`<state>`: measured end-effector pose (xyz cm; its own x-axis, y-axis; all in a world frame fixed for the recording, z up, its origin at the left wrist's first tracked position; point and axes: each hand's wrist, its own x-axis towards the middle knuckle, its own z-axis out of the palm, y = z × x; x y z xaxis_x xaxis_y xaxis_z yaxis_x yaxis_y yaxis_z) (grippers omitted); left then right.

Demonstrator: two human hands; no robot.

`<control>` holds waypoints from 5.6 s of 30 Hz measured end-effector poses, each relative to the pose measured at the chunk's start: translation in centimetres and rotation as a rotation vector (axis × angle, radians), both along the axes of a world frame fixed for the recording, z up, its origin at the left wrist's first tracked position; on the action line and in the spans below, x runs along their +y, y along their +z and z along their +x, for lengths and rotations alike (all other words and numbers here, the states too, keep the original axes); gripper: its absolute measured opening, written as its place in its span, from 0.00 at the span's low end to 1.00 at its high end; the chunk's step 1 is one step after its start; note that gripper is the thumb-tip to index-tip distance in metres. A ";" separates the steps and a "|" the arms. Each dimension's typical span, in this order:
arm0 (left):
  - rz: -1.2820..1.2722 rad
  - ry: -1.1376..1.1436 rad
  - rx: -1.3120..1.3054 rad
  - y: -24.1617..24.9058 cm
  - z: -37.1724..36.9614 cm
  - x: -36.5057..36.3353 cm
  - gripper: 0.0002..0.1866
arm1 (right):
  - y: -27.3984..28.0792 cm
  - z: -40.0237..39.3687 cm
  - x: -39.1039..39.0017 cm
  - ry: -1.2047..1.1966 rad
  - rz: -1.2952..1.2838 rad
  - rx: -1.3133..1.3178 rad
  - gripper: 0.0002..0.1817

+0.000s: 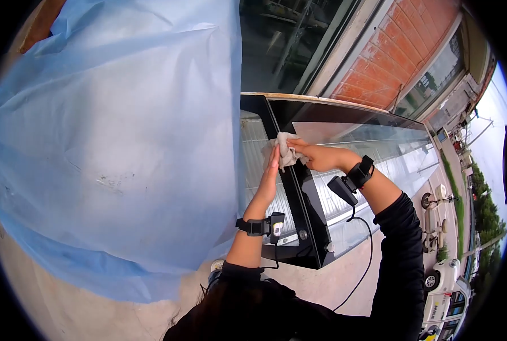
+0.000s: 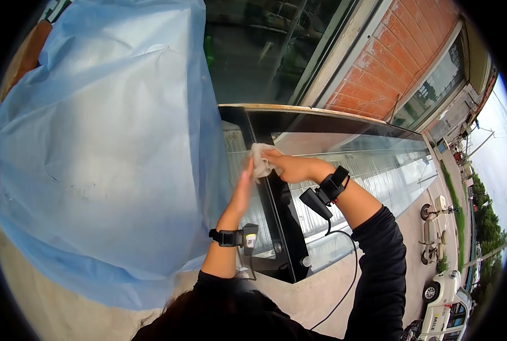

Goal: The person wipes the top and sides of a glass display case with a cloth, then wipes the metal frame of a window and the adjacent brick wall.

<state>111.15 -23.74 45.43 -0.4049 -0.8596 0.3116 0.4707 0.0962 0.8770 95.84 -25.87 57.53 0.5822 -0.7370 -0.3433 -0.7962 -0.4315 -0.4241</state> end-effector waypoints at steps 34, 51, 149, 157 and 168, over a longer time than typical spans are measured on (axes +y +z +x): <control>0.152 0.091 -0.051 -0.9 -0.1 17.0 0.29 | -4.9 0.0 17.2 -0.060 -0.303 -0.260 0.30; 0.107 -0.051 0.056 -5.5 0.3 20.8 0.28 | -6.5 4.0 26.3 -0.148 -0.699 -0.309 0.28; -0.031 0.380 -0.566 -12.4 0.5 20.8 0.19 | -27.1 2.2 28.9 -0.766 -0.874 -0.762 0.16; -0.226 0.567 -0.551 -5.3 -0.3 23.7 0.17 | -22.7 4.1 29.7 -0.807 -0.925 -0.927 0.18; -0.022 0.310 -0.589 -11.1 0.9 21.0 0.20 | -26.9 3.9 29.3 -0.873 -0.789 -0.836 0.17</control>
